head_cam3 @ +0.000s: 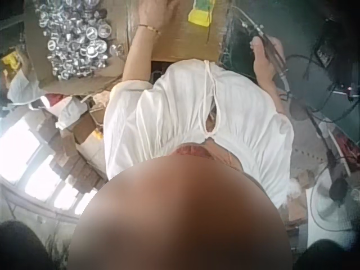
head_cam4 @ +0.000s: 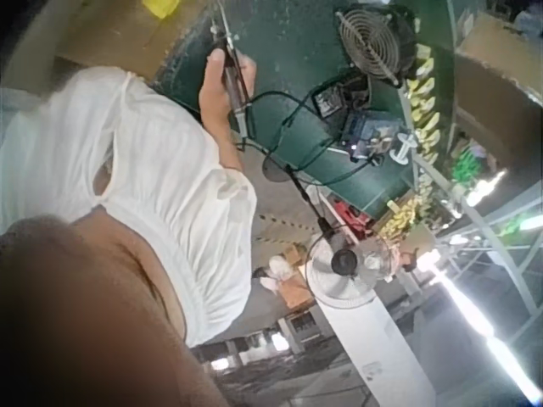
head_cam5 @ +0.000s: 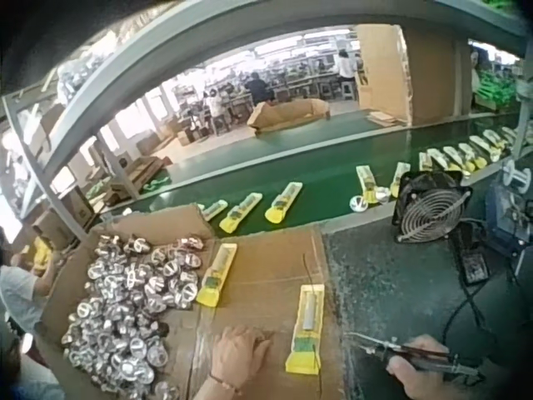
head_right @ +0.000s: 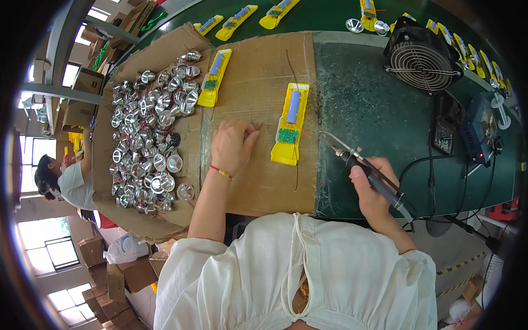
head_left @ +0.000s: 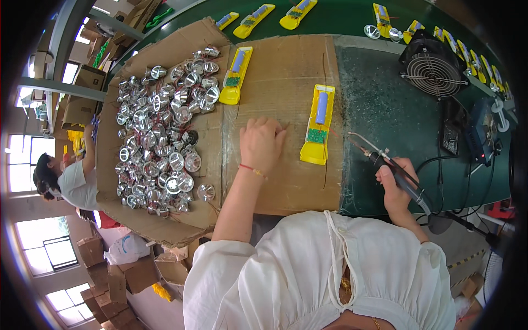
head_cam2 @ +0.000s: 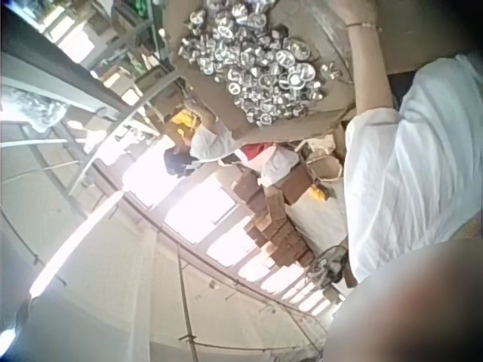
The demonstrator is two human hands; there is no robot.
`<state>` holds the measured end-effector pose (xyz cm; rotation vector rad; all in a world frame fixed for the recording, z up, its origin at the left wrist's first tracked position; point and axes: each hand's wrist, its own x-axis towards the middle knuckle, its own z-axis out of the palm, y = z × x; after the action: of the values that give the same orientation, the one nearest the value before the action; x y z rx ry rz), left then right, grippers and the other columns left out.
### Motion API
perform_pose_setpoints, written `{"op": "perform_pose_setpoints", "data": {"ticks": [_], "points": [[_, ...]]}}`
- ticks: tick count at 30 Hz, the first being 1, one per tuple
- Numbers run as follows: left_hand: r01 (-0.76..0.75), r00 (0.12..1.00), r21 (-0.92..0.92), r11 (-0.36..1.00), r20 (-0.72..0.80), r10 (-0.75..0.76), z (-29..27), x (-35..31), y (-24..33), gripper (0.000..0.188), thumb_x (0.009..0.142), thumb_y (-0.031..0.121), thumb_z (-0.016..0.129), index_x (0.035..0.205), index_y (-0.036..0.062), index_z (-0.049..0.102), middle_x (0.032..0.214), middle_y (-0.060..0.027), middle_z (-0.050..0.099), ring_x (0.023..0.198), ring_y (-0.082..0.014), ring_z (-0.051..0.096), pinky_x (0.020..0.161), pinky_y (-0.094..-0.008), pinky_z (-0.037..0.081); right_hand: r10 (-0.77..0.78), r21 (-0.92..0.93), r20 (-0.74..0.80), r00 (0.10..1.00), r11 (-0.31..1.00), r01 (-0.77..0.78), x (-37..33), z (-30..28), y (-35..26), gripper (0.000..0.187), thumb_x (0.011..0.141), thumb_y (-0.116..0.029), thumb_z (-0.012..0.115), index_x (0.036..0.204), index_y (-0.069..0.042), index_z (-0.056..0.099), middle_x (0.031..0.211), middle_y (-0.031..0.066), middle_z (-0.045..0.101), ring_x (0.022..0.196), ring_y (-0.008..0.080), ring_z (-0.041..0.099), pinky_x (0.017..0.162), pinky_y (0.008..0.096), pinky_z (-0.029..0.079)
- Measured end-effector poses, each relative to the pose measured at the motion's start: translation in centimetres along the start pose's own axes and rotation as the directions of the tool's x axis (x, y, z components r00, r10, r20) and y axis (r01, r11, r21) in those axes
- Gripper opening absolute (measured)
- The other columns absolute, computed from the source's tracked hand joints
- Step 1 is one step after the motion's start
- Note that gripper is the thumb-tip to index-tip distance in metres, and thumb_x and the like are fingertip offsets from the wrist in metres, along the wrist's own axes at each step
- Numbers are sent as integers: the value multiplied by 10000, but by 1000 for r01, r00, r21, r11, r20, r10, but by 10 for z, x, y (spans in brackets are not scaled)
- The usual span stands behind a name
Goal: Soldering electronic components onto small circuit boards for flashlight assembly.
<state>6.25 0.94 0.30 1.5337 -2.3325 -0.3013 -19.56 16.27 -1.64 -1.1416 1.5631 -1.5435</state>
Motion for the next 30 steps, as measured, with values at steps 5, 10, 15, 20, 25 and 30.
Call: {"op": "perform_pose_setpoints", "data": {"ticks": [5,10,15,20,25,30], "points": [[448,894,-568,691,268,-359,1,-18,10,164,808,186,695,806,22,683,723,-85,662,705,-216,628,652,-312,490,-121,-39,176,977,991,129,3,-3,-12,169,833,-73,661,943,2,557,764,81,614,647,101,563,577,244,447],[277,952,-677,682,95,-291,23,-30,27,133,812,139,695,806,7,679,759,-92,647,590,-177,604,586,-288,480,-72,-177,241,968,977,117,11,16,-16,145,823,-100,680,903,-15,594,729,71,615,635,102,566,563,255,442],[259,956,-682,684,80,-282,30,-33,32,138,808,126,693,793,-8,663,785,-106,635,631,-192,608,603,-302,475,-77,-81,170,982,993,92,15,31,-11,152,816,-119,697,858,-7,603,656,35,613,561,71,551,514,238,436],[248,964,-640,727,88,-251,25,-32,33,129,803,118,690,784,-6,660,778,-105,630,648,-193,610,605,-300,471,-88,-31,112,990,995,92,17,37,-4,148,817,-111,696,845,-4,598,643,29,608,560,64,548,507,230,429],[300,951,-630,716,136,-278,24,-30,35,133,797,116,691,766,-9,657,774,-104,627,622,-181,605,587,-296,469,-35,-2,126,991,999,36,16,39,-2,131,816,-86,689,837,-1,591,647,28,611,563,63,549,504,222,427],[303,950,-629,716,146,-275,21,-29,36,138,795,113,688,751,-14,656,766,-105,623,620,-172,611,577,-290,467,45,68,106,993,996,-52,14,40,-4,120,821,-72,678,846,1,586,662,34,622,583,64,564,528,219,446]]}}
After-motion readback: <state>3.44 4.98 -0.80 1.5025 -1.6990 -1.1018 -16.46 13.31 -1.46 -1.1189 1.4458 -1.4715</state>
